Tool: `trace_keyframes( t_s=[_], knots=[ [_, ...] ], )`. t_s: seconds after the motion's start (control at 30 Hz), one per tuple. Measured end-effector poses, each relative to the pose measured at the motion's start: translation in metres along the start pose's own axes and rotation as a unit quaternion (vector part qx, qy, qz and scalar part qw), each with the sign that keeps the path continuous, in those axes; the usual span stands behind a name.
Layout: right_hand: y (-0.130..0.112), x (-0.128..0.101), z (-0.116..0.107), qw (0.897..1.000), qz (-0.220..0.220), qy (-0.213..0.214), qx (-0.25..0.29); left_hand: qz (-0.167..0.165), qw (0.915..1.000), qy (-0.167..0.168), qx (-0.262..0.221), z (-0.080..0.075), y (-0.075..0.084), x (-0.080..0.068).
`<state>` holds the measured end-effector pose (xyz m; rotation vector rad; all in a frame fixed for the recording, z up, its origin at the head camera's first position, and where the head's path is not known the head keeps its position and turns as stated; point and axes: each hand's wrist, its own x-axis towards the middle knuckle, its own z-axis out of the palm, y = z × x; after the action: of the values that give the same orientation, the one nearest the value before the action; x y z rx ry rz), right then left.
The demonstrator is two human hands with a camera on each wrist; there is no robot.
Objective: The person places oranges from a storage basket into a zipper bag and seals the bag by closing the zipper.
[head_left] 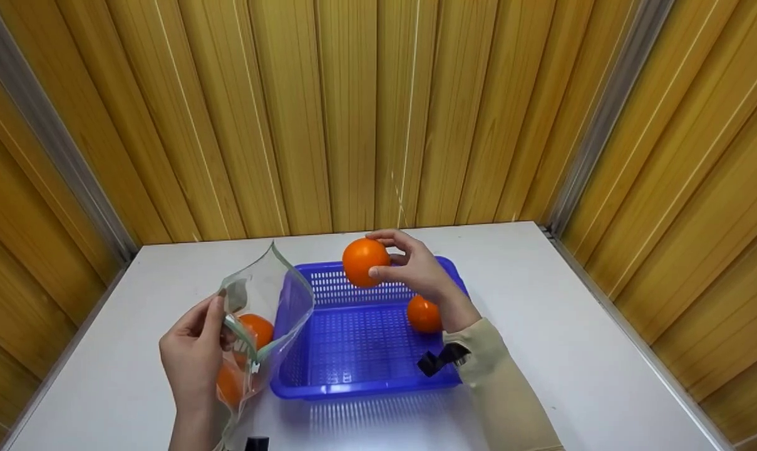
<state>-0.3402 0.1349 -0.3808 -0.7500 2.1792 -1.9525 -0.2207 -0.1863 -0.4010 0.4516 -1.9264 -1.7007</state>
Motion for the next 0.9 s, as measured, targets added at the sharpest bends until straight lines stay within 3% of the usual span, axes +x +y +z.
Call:
trace_keyframes(
  t_s=[0.27,0.57,0.9],
  knots=[
    [-0.013,-0.008,0.019,0.999,-0.009,0.016,0.028,0.036,0.9993,0.011,-0.008,0.0,-0.002,-0.001],
    [-0.019,-0.012,0.047,0.999,-0.01,0.017,0.025,0.022,0.9997,0.01,0.004,0.001,-0.002,-0.001],
    [-0.02,-0.01,0.068,0.999,-0.028,-0.011,0.039,0.02,0.9998,0.008,-0.004,0.0,-0.001,-0.001]
  ],
)
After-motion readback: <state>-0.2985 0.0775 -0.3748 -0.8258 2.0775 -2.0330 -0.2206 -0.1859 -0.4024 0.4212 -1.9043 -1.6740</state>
